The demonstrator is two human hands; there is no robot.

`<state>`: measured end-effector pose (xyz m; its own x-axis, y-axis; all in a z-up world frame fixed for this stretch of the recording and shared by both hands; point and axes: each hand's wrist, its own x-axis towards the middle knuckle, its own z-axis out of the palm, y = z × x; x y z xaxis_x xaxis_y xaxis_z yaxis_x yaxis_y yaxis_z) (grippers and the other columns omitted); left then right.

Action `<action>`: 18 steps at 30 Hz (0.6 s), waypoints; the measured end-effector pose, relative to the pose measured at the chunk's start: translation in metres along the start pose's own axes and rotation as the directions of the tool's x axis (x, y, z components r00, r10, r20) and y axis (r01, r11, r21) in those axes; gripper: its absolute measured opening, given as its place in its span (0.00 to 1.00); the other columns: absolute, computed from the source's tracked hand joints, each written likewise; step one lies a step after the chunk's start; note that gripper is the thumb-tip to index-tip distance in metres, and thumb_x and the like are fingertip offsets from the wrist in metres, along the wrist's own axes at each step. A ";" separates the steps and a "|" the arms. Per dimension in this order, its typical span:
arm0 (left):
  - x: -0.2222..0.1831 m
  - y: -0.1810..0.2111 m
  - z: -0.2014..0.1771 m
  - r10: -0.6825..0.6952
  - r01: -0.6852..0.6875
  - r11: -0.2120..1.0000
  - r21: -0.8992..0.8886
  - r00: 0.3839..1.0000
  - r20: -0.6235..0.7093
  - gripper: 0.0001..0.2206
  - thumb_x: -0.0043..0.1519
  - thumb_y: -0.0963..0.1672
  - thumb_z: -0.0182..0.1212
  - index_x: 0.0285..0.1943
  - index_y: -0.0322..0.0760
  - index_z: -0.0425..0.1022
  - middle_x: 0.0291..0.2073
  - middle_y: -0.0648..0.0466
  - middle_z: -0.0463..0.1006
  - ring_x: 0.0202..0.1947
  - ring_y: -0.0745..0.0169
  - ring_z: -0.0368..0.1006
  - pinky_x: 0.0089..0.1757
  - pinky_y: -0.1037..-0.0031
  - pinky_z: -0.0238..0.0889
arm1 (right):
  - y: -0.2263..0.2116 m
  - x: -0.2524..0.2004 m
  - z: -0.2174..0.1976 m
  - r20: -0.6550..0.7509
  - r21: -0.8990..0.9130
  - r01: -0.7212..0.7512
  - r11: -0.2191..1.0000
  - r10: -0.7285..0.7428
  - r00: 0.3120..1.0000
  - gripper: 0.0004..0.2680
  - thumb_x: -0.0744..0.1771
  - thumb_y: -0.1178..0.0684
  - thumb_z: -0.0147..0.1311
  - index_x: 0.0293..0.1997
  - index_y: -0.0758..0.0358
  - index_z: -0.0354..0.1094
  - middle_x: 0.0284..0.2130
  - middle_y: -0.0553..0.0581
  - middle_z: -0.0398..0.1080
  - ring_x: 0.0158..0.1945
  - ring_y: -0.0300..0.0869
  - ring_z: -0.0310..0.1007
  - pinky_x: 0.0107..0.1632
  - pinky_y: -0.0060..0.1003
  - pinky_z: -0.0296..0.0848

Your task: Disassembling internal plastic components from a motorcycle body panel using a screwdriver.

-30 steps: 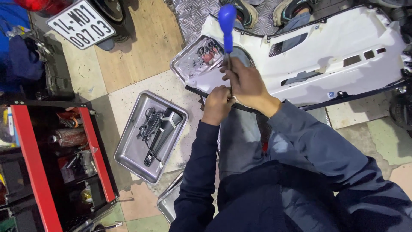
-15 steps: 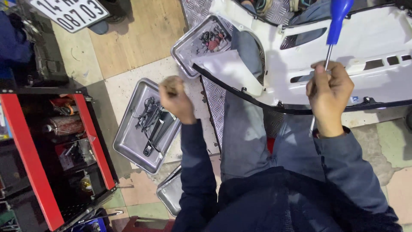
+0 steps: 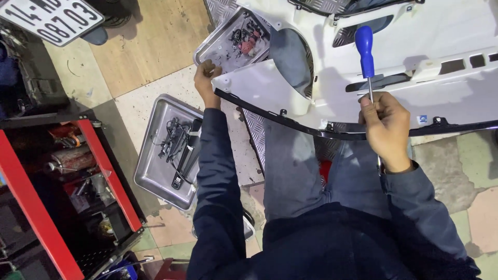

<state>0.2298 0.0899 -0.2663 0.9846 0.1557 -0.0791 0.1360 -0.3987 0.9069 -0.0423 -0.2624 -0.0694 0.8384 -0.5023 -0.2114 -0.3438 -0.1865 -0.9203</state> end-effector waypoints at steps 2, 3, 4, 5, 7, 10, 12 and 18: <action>-0.017 0.040 -0.008 0.156 -0.153 0.988 0.029 0.977 -0.148 0.15 0.55 0.36 0.67 0.51 0.39 0.80 0.30 0.61 0.82 0.26 0.75 0.69 0.34 0.80 0.69 | 0.003 -0.001 -0.002 0.007 -0.047 0.010 0.999 -0.010 1.000 0.05 0.75 0.60 0.53 0.44 0.71 0.68 0.23 0.53 0.67 0.23 0.34 0.58 0.29 0.26 0.55; -0.040 0.078 -0.016 0.156 -0.153 0.988 0.030 0.977 -0.145 0.15 0.55 0.36 0.67 0.51 0.39 0.80 0.30 0.61 0.82 0.26 0.75 0.69 0.34 0.80 0.69 | 0.003 -0.002 -0.002 0.005 -0.047 0.008 0.999 -0.007 1.000 0.05 0.75 0.60 0.53 0.44 0.71 0.68 0.23 0.53 0.67 0.23 0.34 0.58 0.29 0.26 0.55; -0.063 0.115 -0.023 0.238 -0.230 0.971 0.062 0.929 -0.283 0.14 0.59 0.39 0.63 0.54 0.37 0.77 0.39 0.56 0.82 0.35 0.69 0.73 0.40 0.78 0.69 | 0.003 -0.003 -0.004 0.013 -0.057 0.026 0.998 -0.025 1.000 0.04 0.74 0.61 0.53 0.44 0.71 0.68 0.23 0.54 0.67 0.23 0.35 0.59 0.29 0.26 0.57; -0.086 0.153 -0.031 0.317 -0.301 0.948 0.105 0.855 -0.410 0.12 0.63 0.41 0.59 0.56 0.36 0.74 0.48 0.51 0.81 0.45 0.63 0.77 0.46 0.75 0.70 | 0.004 -0.004 -0.005 0.020 -0.066 0.044 0.997 -0.043 0.999 0.03 0.74 0.63 0.53 0.44 0.72 0.68 0.23 0.54 0.66 0.23 0.35 0.60 0.29 0.26 0.58; -0.127 0.191 -0.031 0.542 -0.517 0.840 0.168 0.776 -0.322 0.11 0.61 0.37 0.59 0.52 0.36 0.70 0.46 0.50 0.78 0.44 0.59 0.76 0.47 0.70 0.71 | -0.005 -0.007 -0.007 0.029 -0.129 0.074 0.989 -0.071 0.997 0.03 0.74 0.63 0.53 0.44 0.73 0.68 0.23 0.55 0.68 0.22 0.36 0.61 0.29 0.28 0.59; -0.183 0.226 -0.007 0.688 -0.712 0.696 0.093 0.699 0.194 0.15 0.55 0.39 0.64 0.51 0.36 0.70 0.45 0.48 0.77 0.43 0.50 0.75 0.47 0.63 0.69 | -0.011 -0.014 -0.011 0.035 -0.236 0.149 0.960 -0.145 0.989 0.03 0.73 0.63 0.53 0.44 0.74 0.69 0.24 0.57 0.72 0.23 0.40 0.66 0.30 0.30 0.62; -0.208 0.223 0.024 0.557 -0.681 0.732 -0.006 0.594 0.581 0.21 0.51 0.43 0.69 0.54 0.35 0.73 0.46 0.47 0.77 0.43 0.45 0.75 0.46 0.61 0.66 | -0.014 -0.021 -0.014 0.027 -0.280 0.194 0.940 -0.195 0.981 0.04 0.73 0.63 0.54 0.44 0.75 0.69 0.25 0.57 0.74 0.24 0.42 0.70 0.31 0.31 0.64; -0.212 0.196 0.121 0.159 -0.952 0.306 0.028 0.080 0.984 0.28 0.50 0.57 0.72 0.54 0.40 0.77 0.46 0.49 0.77 0.52 0.48 0.72 0.54 0.52 0.63 | -0.006 -0.051 -0.045 -0.059 -0.293 0.192 0.937 -0.218 0.974 0.07 0.75 0.56 0.54 0.40 0.62 0.71 0.26 0.55 0.76 0.35 0.54 0.78 0.43 0.43 0.71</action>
<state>0.0612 -0.1307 -0.1224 0.2085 -0.9401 -0.2696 -0.8921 -0.2958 0.3415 -0.1019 -0.2740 -0.0384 0.8666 -0.4988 0.0142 -0.2851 -0.5183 -0.8063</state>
